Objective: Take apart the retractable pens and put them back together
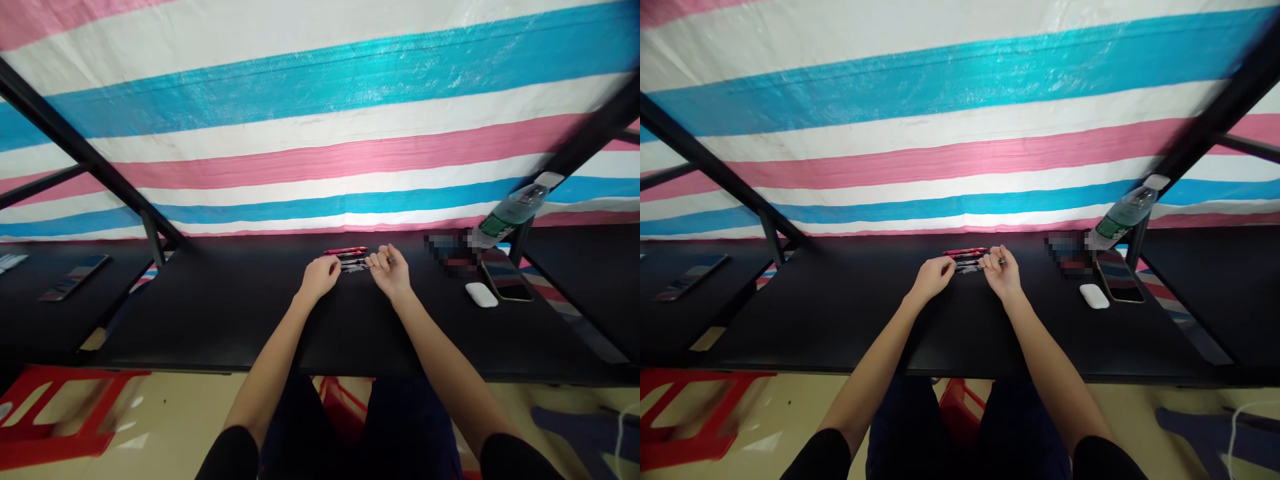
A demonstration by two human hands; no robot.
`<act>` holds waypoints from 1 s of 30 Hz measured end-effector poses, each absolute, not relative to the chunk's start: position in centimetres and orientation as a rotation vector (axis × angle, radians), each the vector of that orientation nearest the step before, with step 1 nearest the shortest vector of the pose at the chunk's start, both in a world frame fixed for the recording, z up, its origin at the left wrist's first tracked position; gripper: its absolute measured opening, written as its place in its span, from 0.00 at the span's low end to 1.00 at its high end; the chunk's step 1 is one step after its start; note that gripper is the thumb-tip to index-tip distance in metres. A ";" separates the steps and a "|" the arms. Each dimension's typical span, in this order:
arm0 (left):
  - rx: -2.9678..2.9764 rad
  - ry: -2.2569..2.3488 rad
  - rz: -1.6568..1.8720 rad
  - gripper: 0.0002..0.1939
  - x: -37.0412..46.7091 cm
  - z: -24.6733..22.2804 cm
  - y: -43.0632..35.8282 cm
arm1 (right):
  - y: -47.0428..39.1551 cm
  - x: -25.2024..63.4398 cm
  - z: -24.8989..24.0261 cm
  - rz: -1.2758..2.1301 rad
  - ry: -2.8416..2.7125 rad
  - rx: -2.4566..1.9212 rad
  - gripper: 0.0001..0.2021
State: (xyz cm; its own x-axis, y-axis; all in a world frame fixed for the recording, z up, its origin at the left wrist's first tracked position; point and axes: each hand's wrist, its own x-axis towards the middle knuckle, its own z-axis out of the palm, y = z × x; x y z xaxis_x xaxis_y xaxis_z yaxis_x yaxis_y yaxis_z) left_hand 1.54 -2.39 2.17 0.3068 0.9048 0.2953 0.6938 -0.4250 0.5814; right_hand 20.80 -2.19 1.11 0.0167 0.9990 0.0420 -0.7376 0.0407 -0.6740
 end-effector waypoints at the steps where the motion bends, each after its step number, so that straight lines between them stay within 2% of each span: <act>1: 2.218 1.410 0.896 0.12 1.7 2.3 -2.2 | -2.2 20.5 1.1 1.460 -0.612 -0.573 0.17; 4: 2.192 1.256 0.995 0.13 2.1 2.1 -2.1 | -2.3 19.6 0.8 1.463 -0.641 -0.600 0.13; 7: 2.218 1.096 0.926 0.11 2.1 1.2 -2.2 | -2.4 18.9 0.4 1.463 -0.669 -0.593 0.11; 12: 2.285 1.109 0.894 0.09 1.4 0.6 -2.1 | -2.4 19.0 -0.2 1.418 -0.839 -0.670 0.10; 21: 2.452 1.250 0.824 0.07 0.2 -0.2 -1.2 | -1.6 21.0 -2.2 0.870 -1.159 -1.202 0.10; 26: 2.502 1.320 0.786 0.06 0.2 -0.4 -1.2 | -1.3 21.2 -3.1 0.538 -1.339 -1.335 0.08; 30: 2.497 1.367 0.773 0.05 0.3 -0.5 -1.2 | -1.1 21.3 -3.7 0.445 -1.439 -1.398 0.05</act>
State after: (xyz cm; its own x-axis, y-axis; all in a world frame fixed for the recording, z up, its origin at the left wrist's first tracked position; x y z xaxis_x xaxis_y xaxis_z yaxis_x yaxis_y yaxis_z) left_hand 0.26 -1.24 -0.46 0.4383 0.8272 0.3515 0.7276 -0.5562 0.4016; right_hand 21.30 -1.10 -3.68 0.2125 0.8896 0.4042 0.5067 0.2534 -0.8240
